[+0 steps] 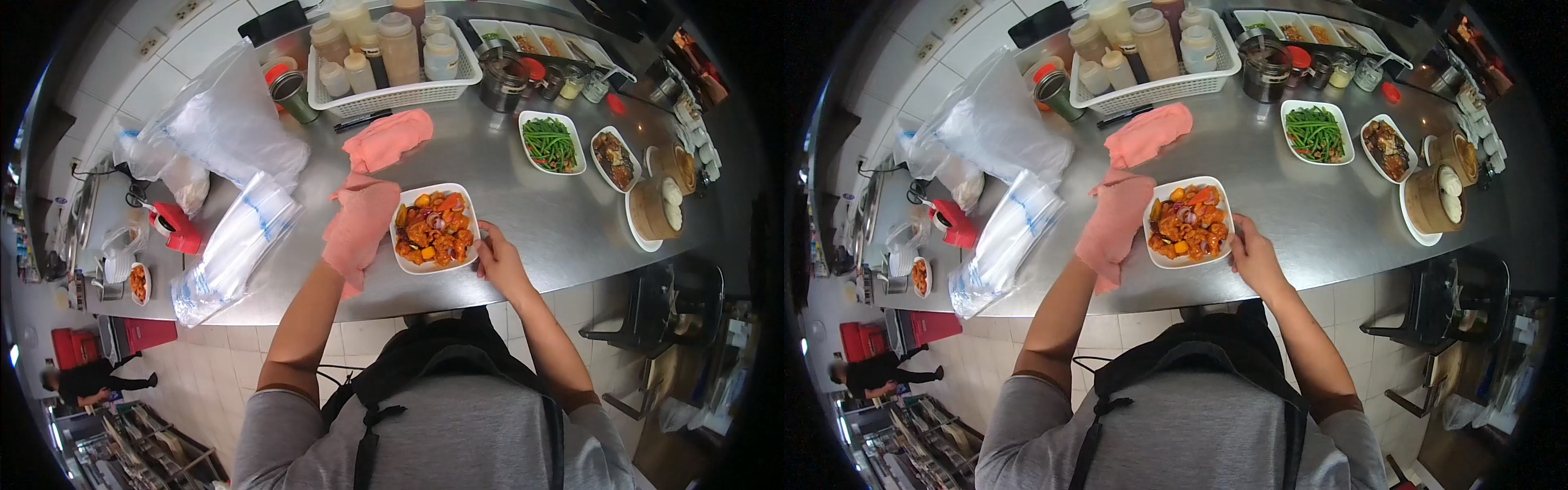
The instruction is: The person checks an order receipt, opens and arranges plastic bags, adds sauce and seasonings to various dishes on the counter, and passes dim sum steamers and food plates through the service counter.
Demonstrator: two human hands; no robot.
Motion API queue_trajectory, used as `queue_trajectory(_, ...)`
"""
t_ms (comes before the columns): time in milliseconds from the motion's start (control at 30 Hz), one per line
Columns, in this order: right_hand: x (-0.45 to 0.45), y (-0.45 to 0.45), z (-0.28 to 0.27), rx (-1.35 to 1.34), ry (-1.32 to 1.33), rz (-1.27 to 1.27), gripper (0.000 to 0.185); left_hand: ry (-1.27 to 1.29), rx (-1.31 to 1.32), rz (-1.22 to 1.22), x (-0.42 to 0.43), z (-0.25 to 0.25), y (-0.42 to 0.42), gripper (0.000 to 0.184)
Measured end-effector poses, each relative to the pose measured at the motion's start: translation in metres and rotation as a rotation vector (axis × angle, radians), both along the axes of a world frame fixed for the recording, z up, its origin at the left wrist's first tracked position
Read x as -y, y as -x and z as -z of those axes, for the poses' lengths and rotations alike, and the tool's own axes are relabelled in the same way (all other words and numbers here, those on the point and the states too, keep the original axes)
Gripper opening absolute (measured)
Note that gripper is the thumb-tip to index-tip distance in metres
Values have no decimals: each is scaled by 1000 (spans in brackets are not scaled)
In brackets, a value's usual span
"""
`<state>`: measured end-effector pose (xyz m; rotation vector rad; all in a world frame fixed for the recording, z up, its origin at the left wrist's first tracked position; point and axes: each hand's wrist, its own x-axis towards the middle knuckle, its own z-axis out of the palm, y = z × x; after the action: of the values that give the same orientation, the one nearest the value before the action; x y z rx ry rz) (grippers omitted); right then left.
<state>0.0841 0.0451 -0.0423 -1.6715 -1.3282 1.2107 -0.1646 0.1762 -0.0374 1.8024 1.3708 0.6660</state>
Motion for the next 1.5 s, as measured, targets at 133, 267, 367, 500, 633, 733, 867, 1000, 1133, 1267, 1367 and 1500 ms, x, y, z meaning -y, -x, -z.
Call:
queue_trajectory(133,12,7,-12,-253,143,59,54,-217,115,-80,21,-4,-15,3)
queue_trajectory(267,24,10,-6,-191,102,28,58,-178,390,-26,44,-21,-28,5)
queue_trajectory(367,33,15,-25,-207,209,-5,58,258,937,43,49,-19,-32,6)
queue_trajectory(500,35,21,-33,-358,311,-70,58,902,1444,83,69,-15,-31,33)
queue_trajectory(633,36,35,-24,-577,227,-36,50,1044,1370,58,101,-21,-46,42)
queue_trajectory(733,38,40,-16,-535,82,52,52,833,1154,74,120,-29,-53,50)
queue_trajectory(867,44,31,-3,-271,-42,184,54,388,763,119,129,-55,-50,61)
queue_trajectory(1000,48,10,-6,-187,-24,273,55,156,252,184,116,-104,-49,69)
queue_trajectory(1133,48,-16,-6,-283,61,334,56,36,-56,304,104,-99,-15,64)
queue_trajectory(1267,43,-46,1,-312,34,413,56,-418,-215,418,78,-54,53,52)
queue_trajectory(1367,35,-75,3,-285,27,404,57,-435,-515,331,71,-30,112,44)
queue_trajectory(1500,19,-109,5,-404,55,270,62,150,-858,-18,86,-73,121,30)
